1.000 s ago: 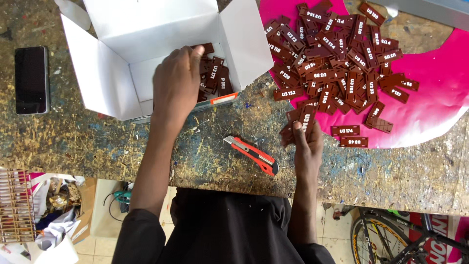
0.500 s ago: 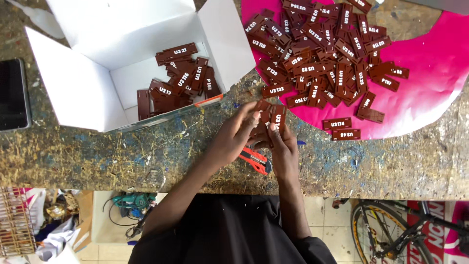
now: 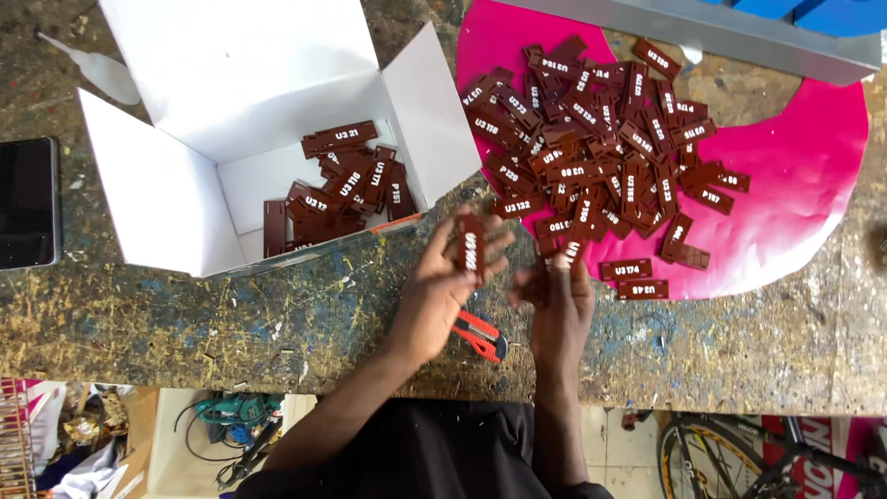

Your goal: The person sorts small brown plastic pieces with white text from a pile on a pink mat into a white cardboard box. They pick up pieces one by one or in small groups, inspect them, and place them into the box. A utility knife is visible on the table but is not used during the clip.

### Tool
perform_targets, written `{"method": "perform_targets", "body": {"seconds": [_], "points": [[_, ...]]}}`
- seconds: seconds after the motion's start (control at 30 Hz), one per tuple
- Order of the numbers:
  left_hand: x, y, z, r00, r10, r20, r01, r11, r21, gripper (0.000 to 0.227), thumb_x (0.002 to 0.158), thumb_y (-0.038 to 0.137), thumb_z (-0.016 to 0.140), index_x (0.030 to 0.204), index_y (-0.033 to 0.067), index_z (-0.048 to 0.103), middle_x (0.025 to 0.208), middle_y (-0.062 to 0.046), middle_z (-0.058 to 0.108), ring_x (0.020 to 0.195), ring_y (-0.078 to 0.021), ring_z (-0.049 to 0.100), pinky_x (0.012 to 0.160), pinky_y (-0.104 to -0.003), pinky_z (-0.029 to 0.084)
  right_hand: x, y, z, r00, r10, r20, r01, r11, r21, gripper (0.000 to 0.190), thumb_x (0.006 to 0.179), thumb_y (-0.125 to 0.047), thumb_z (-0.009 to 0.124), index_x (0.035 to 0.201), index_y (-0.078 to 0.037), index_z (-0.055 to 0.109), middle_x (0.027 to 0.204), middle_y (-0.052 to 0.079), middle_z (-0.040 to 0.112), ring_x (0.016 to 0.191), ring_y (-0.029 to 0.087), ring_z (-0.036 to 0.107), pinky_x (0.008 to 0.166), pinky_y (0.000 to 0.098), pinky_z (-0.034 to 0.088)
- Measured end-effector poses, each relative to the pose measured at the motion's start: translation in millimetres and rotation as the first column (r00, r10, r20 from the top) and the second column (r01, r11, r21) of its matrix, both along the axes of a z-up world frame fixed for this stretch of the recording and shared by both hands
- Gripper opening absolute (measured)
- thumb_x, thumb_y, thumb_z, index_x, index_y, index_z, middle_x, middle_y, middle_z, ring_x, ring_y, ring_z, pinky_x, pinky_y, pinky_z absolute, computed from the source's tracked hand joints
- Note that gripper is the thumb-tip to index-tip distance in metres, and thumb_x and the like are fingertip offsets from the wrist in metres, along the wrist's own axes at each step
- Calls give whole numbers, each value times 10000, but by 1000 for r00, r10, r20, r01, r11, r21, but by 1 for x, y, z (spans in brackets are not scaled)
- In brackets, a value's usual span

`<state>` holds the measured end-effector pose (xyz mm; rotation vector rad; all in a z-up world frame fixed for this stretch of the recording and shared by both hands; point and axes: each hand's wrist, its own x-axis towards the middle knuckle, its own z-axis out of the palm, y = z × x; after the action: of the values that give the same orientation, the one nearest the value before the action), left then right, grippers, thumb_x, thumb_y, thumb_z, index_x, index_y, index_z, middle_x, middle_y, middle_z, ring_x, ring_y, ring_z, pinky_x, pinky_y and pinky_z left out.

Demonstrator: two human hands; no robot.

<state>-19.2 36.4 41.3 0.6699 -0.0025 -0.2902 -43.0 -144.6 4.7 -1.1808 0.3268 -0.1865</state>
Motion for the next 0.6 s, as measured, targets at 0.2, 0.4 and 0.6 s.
{"method": "perform_targets", "body": {"seconds": [0.2,0.4,0.6], "points": [[-41,-5,47,957,-10,290,-21,995,102,678,1195,50,535,1785,48,199,1477,-273,619,1375,-392,689,1227,-574,543,-28,-58,-81,991,-108,77,101,991,91,271,1259,-304,498,1272,-70,634,841,229,723,736,199,729,656,272,606],[-13,-15,9,988,60,140,-99,951,294,872,1194,451,539,1792,-13,106,1385,-244,572,1287,-356,592,1207,-616,457,-22,18,18,998,59,13,-56,991,-125,385,1237,-308,438,1418,-64,674,896,152,741,689,156,663,563,285,552],[-11,-30,-25,990,27,-142,11,965,264,626,1127,376,713,1636,33,584,1132,-132,700,898,-187,622,771,-317,567,-9,45,54,981,137,-138,-194,731,-654,491,1217,-367,460,1528,-23,623,789,165,753,572,165,654,582,301,539]]}}
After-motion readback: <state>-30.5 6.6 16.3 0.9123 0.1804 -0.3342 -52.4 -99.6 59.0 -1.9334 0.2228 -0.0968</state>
